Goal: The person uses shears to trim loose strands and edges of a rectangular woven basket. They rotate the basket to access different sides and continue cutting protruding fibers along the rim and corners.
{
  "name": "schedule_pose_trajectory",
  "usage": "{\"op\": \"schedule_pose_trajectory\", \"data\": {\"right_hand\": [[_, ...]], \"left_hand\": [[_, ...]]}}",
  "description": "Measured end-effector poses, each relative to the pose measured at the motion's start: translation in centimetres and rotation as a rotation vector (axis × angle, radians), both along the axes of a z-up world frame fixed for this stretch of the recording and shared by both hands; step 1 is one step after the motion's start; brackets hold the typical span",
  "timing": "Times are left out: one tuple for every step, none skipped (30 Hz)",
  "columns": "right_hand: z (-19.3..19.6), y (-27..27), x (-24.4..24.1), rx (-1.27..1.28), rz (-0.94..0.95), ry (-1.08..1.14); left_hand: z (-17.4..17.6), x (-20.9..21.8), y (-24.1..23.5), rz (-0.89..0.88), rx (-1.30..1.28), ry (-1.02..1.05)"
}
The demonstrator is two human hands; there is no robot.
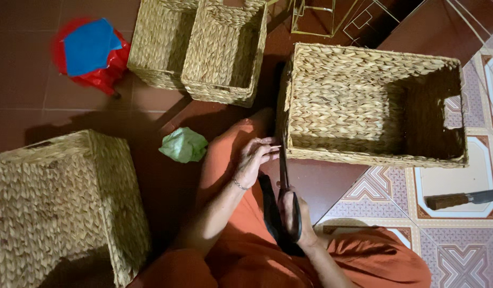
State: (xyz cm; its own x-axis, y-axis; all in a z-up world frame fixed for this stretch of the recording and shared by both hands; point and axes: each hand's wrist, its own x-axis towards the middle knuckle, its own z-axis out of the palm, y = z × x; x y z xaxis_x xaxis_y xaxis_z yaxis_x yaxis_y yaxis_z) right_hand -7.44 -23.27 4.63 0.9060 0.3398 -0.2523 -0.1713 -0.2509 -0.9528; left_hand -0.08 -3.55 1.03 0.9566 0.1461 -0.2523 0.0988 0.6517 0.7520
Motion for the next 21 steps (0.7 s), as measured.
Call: {"op": "schedule_pose_trajectory", "data": {"right_hand": [[-0.5,0.2,-0.1,-0.014,-0.005,-0.06],[-1.0,0.2,-0.2,-0.057,0.019,-0.135],[-1.3,0.1,-0.2,-0.102,0.042,-0.21],[-1.5,-0.1,-0.3,-0.146,0.065,-0.284],[-1.5,-0.5,-0.4,-0.107,0.071,-0.135],[-1.4,-1.1,-0.6,-0.067,0.075,0.015],[-1.2,-1.6,-0.7,-0.025,0.078,0.162],[-0.7,-2.5,-0.7,0.065,0.04,0.242],[0.0,-3.8,-0.8,0.157,0.002,0.322],[0.6,-5.0,-0.8,0.249,-0.035,0.4],[1.3,-6.3,-0.6,0.249,-0.049,0.403],[1.9,-7.6,-0.4,0.248,-0.062,0.405],[2.4,-8.8,-0.2,0.248,-0.079,0.41],[2.7,-10.0,0.0,0.276,-0.007,0.326],[3.0,-11.0,0.3,0.304,0.064,0.238],[3.1,-11.7,0.4,0.331,0.134,0.15],[3.0,-12.3,0.5,0.378,0.134,0.22],[2.9,-12.7,0.6,0.424,0.133,0.291],[2.8,-13.1,0.6,0.467,0.138,0.364],[2.5,-13.4,0.6,0.473,0.146,0.376],[2.2,-13.5,0.5,0.478,0.153,0.39]], "left_hand": [[0.0,0.0,0.1,0.011,-0.009,0.0],[-0.1,0.0,0.2,0.022,-0.017,0.0],[-0.2,0.0,0.3,0.033,-0.026,0.001],[-0.2,0.0,0.5,0.033,-0.05,0.023],[-0.3,-0.1,0.8,0.035,-0.074,0.046],[-0.3,-0.2,0.9,0.036,-0.097,0.07],[-0.3,-0.3,1.0,0.039,-0.041,-0.034],[-0.1,-0.6,1.1,0.04,0.015,-0.139],[0.0,-0.9,0.9,0.04,0.07,-0.242],[0.3,-1.3,0.8,0.001,0.13,-0.141],[0.5,-1.8,0.5,-0.034,0.191,-0.04],[0.8,-2.2,0.2,-0.069,0.251,0.062],[1.1,-2.5,-0.3,-0.103,0.304,0.079],[1.3,-2.8,-1.0,-0.136,0.357,0.095],[1.5,-2.8,-1.7,-0.172,0.41,0.109],[1.7,-2.6,-2.4,-0.158,0.368,0.135],[1.9,-2.1,-3.1,-0.142,0.328,0.159],[2.0,-1.7,-3.5,-0.126,0.288,0.182],[2.0,-1.3,-3.9,-0.108,0.22,0.2],[1.9,-1.0,-4.2,-0.091,0.152,0.217],[1.9,-0.8,-4.4,-0.073,0.083,0.236]]}}
